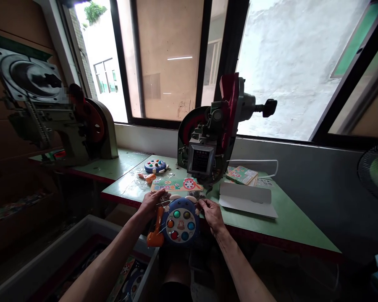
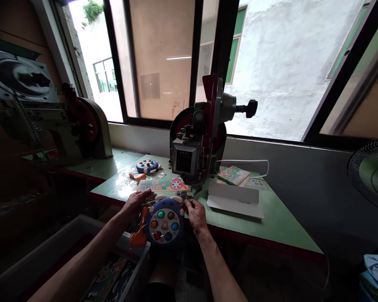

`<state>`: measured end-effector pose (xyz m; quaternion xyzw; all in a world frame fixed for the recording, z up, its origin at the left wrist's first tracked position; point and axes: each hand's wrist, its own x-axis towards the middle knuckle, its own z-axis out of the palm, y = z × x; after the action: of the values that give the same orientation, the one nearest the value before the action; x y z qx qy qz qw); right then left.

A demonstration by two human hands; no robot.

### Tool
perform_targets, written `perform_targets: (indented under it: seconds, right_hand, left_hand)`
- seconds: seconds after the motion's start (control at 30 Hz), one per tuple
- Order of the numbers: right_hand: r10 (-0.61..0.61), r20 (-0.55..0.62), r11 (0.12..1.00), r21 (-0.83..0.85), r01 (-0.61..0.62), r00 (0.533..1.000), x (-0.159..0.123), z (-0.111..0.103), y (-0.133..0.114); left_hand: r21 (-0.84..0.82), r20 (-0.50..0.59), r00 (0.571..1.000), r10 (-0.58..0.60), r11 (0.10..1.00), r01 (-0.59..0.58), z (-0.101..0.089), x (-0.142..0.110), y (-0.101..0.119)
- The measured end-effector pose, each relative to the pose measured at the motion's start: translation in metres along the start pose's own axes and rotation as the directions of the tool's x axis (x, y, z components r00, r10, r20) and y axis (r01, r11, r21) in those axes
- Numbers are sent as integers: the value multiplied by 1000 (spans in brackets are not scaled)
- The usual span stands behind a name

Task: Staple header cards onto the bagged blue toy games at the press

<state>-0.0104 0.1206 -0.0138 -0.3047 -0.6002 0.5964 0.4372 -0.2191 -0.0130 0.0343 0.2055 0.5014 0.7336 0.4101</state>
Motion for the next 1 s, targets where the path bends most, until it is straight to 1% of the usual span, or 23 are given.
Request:
perform_targets:
  seconds: [0.13, 0.3, 0.4, 0.47, 0.5, 0.57, 0.63, 0.7, 0.77, 0.83, 0.93, 1.0]
  right_hand:
    - [-14, -36, 1000, -12, 14, 999, 2, 4, 0]
    - [-28, -82, 1000, -16, 26, 996, 4, 6, -4]
    - [-11, -42, 1000, -9, 11, 999, 1, 8, -10]
    - [10, 15, 1000, 1, -10, 1000, -7, 7, -12]
    - [23, 42, 1000, 6, -23, 999, -13, 5, -12]
    - [40, 91, 999, -18, -39, 995, -29, -3, -11]
    - [58, 124, 995, -89, -47, 991, -50, -16, -5]
    - [91, 138, 984, -165, -68, 986, -72, -31, 5]
    - [148, 134, 970, -215, -117, 980, -94, -46, 19]
    - [203, 129, 953, -255, -166, 971, -114, -60, 35]
    - [290, 129, 919, -315, -238, 948, -138, -75, 61]
    - [350, 132, 896, -336, -290, 928, -150, -84, 78]
  left_hand:
    - [-12, -23, 1000, 9, 1000, -9, 2, 0, 1]
    - [5, -15, 999, 32, 999, -32, 8, -5, 1]
    - [40, -19, 996, 84, 996, -83, 3, -15, 1]
    - [76, -34, 991, 132, 989, -130, -10, -27, 3]
    - [102, -50, 986, 158, 983, -152, -20, -35, 5]
    - [171, -100, 973, 206, 967, -187, -49, -54, 10]
    - [252, -171, 954, 247, 947, -201, -88, -78, 16]
    - [364, -252, 920, 298, 911, -196, -131, -104, 23]
    - [489, -342, 869, 359, 857, -162, -174, -130, 26]
    - [552, -449, 803, 393, 828, -97, -215, -154, 25]
    - [510, -614, 706, 353, 860, 13, -267, -184, 10]
    - [467, -712, 621, 329, 881, 68, -292, -198, -4]
